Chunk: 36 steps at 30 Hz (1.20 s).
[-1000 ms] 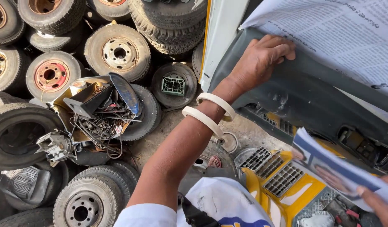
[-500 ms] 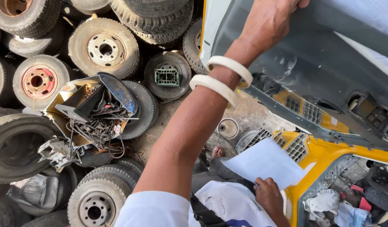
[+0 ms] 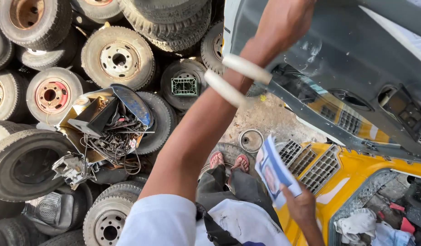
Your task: Masking a yellow vehicle with newspaper and tape to prepare for painting or repair.
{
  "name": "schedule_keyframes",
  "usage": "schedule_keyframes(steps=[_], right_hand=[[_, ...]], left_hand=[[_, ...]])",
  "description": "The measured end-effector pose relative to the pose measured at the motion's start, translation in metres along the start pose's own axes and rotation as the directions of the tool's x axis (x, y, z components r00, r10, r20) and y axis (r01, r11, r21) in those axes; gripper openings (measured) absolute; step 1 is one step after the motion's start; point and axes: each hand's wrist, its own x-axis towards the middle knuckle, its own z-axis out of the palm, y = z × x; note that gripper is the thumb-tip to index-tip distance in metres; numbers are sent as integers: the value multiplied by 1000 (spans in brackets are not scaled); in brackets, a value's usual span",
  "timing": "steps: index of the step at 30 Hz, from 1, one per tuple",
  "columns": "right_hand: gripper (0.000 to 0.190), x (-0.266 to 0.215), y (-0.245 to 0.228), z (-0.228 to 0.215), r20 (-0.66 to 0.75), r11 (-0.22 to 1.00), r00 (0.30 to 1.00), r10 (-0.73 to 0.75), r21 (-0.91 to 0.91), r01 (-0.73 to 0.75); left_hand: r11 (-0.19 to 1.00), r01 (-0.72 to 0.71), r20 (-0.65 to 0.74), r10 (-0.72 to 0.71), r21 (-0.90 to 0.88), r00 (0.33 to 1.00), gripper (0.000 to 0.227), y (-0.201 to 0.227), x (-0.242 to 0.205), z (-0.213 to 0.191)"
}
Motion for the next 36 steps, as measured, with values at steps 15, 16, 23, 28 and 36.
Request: schedule_keyframes(steps=[15, 16, 23, 28, 36], right_hand=[[23, 72, -345, -110, -235, 355, 691, -683, 720, 596], [20, 76, -352, -108, -170, 408, 668, -724, 676, 614], [43, 92, -400, -122, 126, 263, 238, -963, 625, 735], [37, 126, -413, -124, -15, 69, 70, -997, 77, 995], [26, 86, -470, -136, -57, -197, -209, -976, -173, 965]], left_hand=[[684, 398, 75, -451, -612, 889, 59, 119, -60, -208], [668, 430, 68, -496, -607, 866, 58, 117, -63, -212], [324, 588, 177, -750, -741, 637, 42, 90, -91, -214], [64, 490, 278, -756, -869, 592, 44, 55, -109, -203], [35, 619, 444, -665, -784, 600, 45, 43, -96, -227]])
